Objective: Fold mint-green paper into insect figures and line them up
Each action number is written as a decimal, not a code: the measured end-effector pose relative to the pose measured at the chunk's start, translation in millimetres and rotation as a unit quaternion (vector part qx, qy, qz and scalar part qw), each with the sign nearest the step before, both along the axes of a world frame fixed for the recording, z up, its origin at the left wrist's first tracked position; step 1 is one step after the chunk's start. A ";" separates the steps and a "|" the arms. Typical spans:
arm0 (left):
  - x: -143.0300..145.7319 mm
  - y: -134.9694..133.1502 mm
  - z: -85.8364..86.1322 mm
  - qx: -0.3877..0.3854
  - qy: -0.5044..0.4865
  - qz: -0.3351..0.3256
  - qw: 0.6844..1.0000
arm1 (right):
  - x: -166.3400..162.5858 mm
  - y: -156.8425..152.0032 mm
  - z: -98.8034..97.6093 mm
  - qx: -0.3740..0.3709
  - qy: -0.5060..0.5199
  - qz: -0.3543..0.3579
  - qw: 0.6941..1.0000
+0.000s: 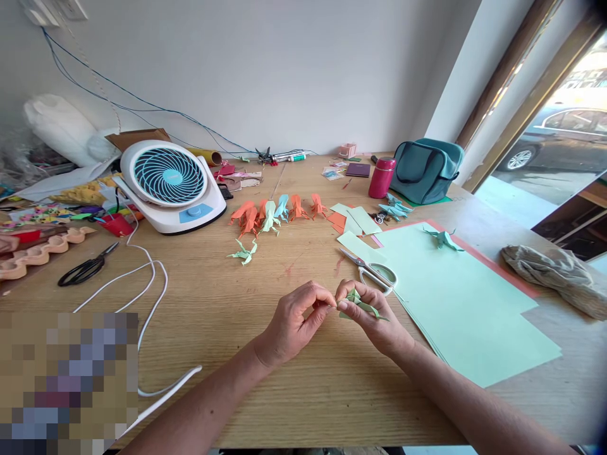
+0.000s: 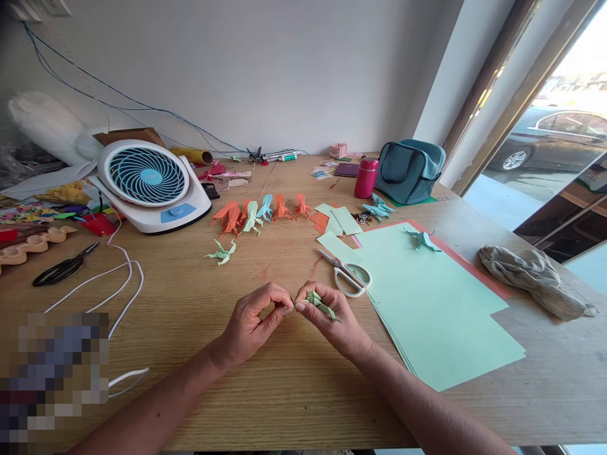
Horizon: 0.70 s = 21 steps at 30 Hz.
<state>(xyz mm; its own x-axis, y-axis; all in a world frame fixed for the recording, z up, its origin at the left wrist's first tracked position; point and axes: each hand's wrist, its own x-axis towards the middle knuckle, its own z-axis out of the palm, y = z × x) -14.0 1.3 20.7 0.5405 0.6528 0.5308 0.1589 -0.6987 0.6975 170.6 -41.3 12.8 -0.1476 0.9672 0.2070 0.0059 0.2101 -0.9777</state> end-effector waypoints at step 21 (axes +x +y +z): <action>12.7 -17.0 -5.6 -0.177 -0.103 0.103 0.973 | -4.4 -0.2 -3.4 0.101 -0.048 -0.067 0.991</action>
